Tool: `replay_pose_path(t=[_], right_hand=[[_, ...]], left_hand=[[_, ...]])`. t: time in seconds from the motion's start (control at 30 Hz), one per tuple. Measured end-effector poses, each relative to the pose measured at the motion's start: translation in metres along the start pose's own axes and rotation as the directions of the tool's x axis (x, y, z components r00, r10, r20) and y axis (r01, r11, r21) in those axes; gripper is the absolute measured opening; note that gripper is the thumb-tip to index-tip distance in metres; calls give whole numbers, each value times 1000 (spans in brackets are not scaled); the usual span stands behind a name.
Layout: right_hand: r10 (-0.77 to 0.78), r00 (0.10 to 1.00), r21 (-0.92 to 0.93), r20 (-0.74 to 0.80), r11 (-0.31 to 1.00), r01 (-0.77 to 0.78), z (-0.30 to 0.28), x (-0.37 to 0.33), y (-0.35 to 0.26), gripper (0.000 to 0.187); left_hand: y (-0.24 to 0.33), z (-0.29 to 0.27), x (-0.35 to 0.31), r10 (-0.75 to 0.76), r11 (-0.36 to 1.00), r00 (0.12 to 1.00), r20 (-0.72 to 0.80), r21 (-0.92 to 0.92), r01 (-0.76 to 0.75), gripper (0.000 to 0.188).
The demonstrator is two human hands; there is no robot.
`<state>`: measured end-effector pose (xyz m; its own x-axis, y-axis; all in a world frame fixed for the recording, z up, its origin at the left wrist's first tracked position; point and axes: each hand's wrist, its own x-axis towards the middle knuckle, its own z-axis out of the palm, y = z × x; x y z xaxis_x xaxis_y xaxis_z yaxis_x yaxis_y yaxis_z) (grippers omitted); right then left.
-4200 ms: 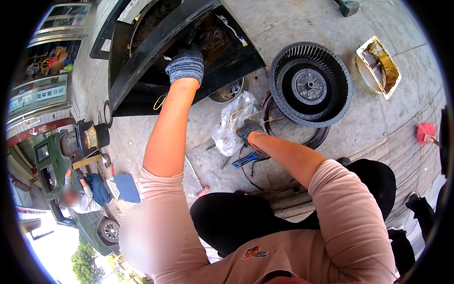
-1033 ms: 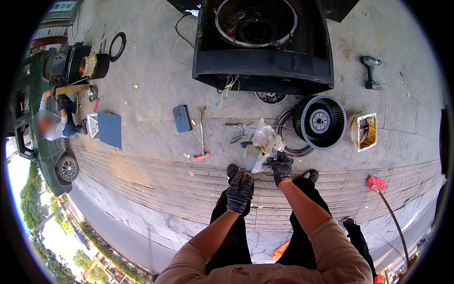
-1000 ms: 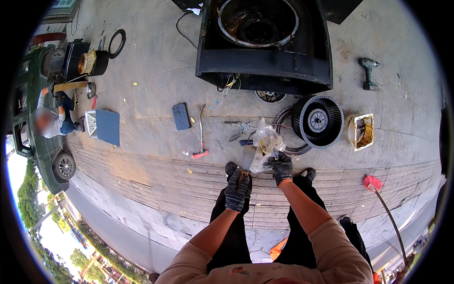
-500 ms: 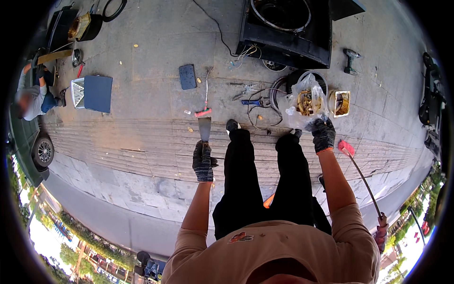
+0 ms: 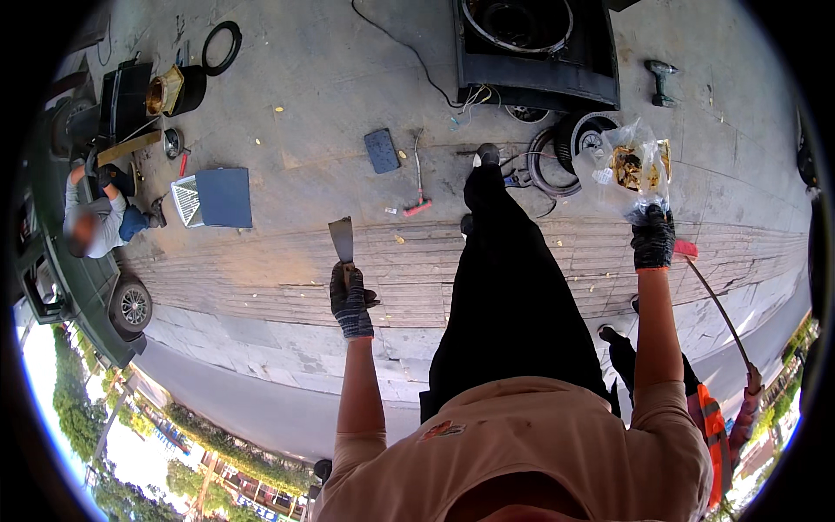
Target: The person cleans the interior of a disassembled appliance, likely a range hood, by scraping out grease and debris with a putty knife and collecting it in a plastic bag. They work on the main body and a separate circular component, removing yellowish residue and placing it into the bag.
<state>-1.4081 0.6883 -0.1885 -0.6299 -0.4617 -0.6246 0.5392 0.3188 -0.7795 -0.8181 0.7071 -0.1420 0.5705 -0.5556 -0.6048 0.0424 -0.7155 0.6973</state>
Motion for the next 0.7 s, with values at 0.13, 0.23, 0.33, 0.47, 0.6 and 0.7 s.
replay_pose_path(t=[0.13, 0.23, 0.33, 0.47, 0.6, 0.7], right_hand=[[58, 998, 47, -10, 997, -58, -4, 19, -10, 39], [92, 995, 131, -38, 988, -86, 3, 40, -13, 38], [111, 987, 214, -113, 973, -85, 24, 53, -19, 34], [140, 973, 182, -186, 978, -106, 66, 56, -58, 30], [126, 971, 247, -203, 966, -74, 95, 61, -71, 34], [86, 969, 244, -232, 969, -28, 113, 54, -70, 36]], left_hand=[[113, 66, 36, 157, 983, 976, 152, 76, -170, 45], [186, 124, 69, 204, 954, 953, 225, 175, -245, 46], [236, 181, 97, 192, 921, 929, 317, 269, -283, 49], [318, 274, 99, 178, 860, 884, 432, 368, -353, 49], [406, 375, 115, 273, 542, 736, 620, 532, -650, 46], [463, 462, 137, 218, 63, 622, 752, 626, -778, 42]])
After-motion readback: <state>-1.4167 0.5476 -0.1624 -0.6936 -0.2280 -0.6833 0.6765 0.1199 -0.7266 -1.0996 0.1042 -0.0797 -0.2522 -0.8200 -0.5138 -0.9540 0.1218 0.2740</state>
